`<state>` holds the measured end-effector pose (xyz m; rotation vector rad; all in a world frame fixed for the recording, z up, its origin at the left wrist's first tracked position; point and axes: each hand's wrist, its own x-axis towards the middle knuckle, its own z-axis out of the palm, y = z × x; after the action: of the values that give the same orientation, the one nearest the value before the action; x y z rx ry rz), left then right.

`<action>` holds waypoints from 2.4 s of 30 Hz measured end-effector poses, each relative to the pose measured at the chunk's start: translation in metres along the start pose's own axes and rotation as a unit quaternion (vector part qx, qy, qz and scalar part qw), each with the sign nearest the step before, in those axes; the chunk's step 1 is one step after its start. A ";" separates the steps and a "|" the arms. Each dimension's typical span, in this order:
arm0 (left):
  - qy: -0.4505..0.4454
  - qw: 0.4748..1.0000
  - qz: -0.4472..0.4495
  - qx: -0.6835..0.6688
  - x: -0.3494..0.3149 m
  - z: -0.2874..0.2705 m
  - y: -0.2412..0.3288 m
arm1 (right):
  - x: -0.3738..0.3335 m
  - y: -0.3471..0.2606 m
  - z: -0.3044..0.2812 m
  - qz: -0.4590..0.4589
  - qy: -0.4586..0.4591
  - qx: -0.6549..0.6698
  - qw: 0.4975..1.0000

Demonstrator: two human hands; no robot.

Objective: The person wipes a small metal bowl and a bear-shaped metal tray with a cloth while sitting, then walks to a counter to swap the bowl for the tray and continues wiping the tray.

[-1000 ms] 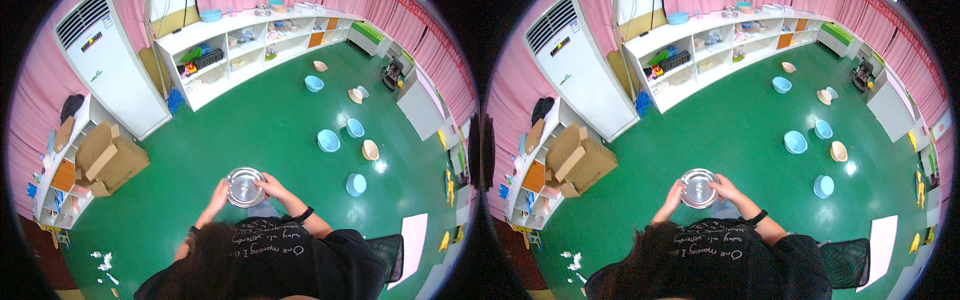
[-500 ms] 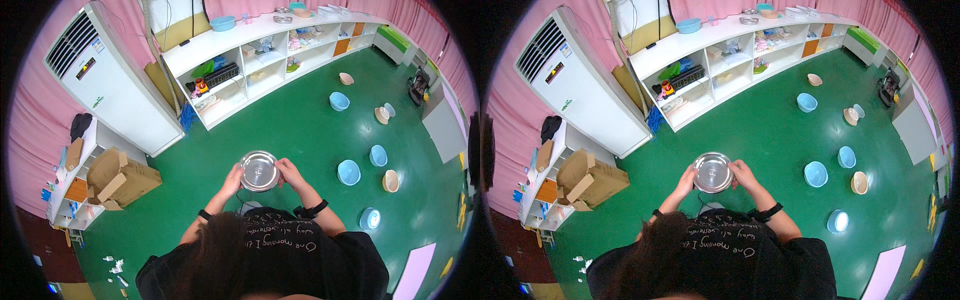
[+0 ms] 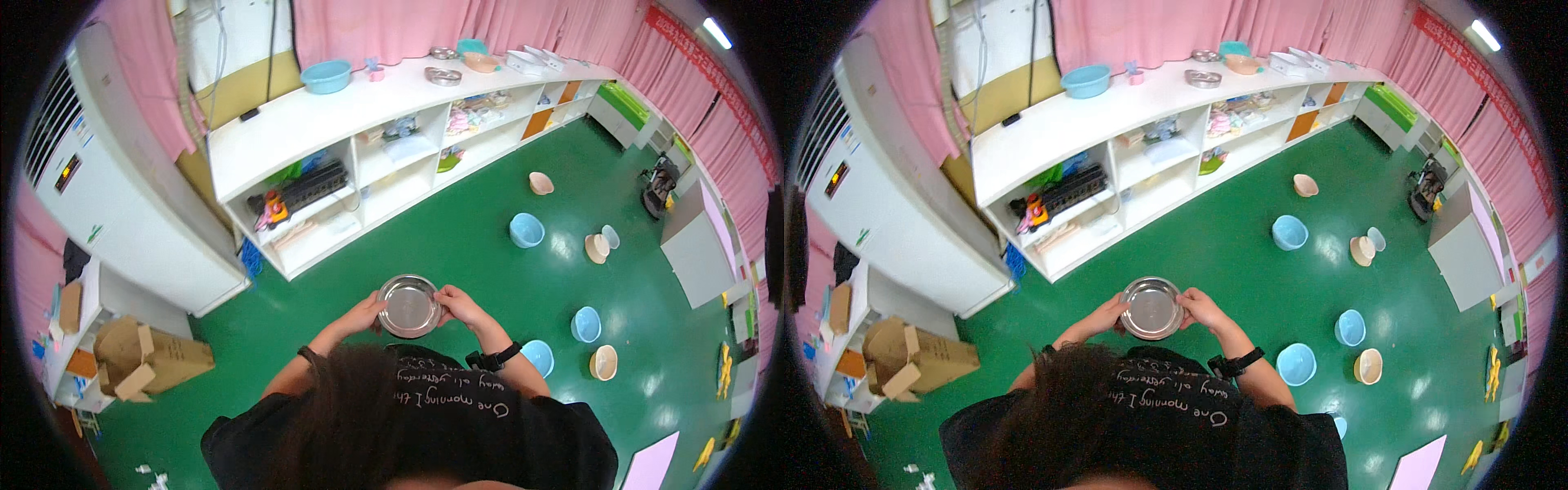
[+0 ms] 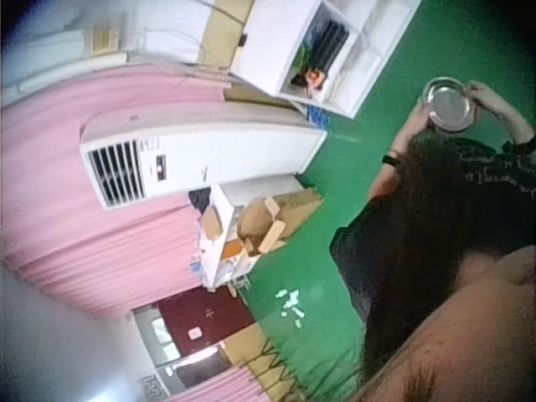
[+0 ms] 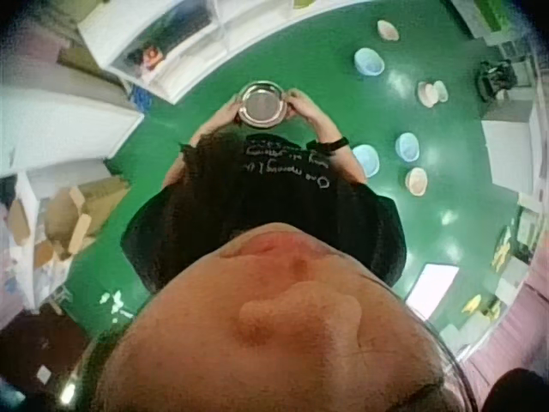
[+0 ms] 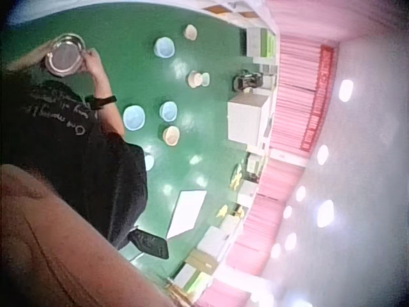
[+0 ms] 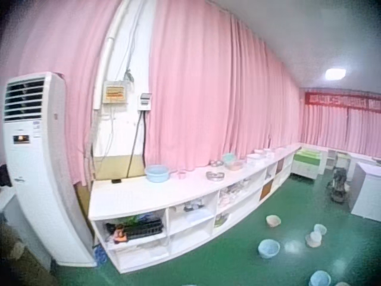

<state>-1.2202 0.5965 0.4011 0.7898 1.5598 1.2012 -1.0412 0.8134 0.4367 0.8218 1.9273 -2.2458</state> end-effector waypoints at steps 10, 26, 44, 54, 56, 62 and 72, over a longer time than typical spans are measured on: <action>-0.111 0.990 -0.018 0.081 0.241 -0.054 0.087 | 0.153 -0.063 -0.167 0.088 0.009 0.055 0.995; 0.128 0.984 0.094 0.079 0.602 -0.186 0.177 | 0.504 -0.269 -0.384 -0.022 -0.004 -0.140 0.990; 0.203 0.975 0.012 -0.090 0.841 -0.419 0.253 | 0.847 -0.420 -0.424 -0.151 -0.020 -0.223 0.963; 0.266 0.956 0.005 -0.120 0.863 -0.430 0.250 | 0.913 -0.445 -0.431 -0.154 -0.098 -0.269 0.946; 0.254 0.958 0.013 -0.130 0.863 -0.428 0.249 | 0.920 -0.440 -0.437 -0.158 -0.110 -0.272 0.943; 0.289 0.952 -0.007 -0.100 0.863 -0.425 0.246 | 0.929 -0.442 -0.449 -0.100 -0.176 -0.249 0.947; 0.313 0.945 -0.020 -0.090 0.864 -0.416 0.270 | 0.931 -0.461 -0.432 0.107 -0.266 -0.222 0.932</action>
<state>-1.9012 1.3226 0.4081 0.2530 1.9157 1.6372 -1.8655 1.5794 0.4155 0.2974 1.8484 -1.5881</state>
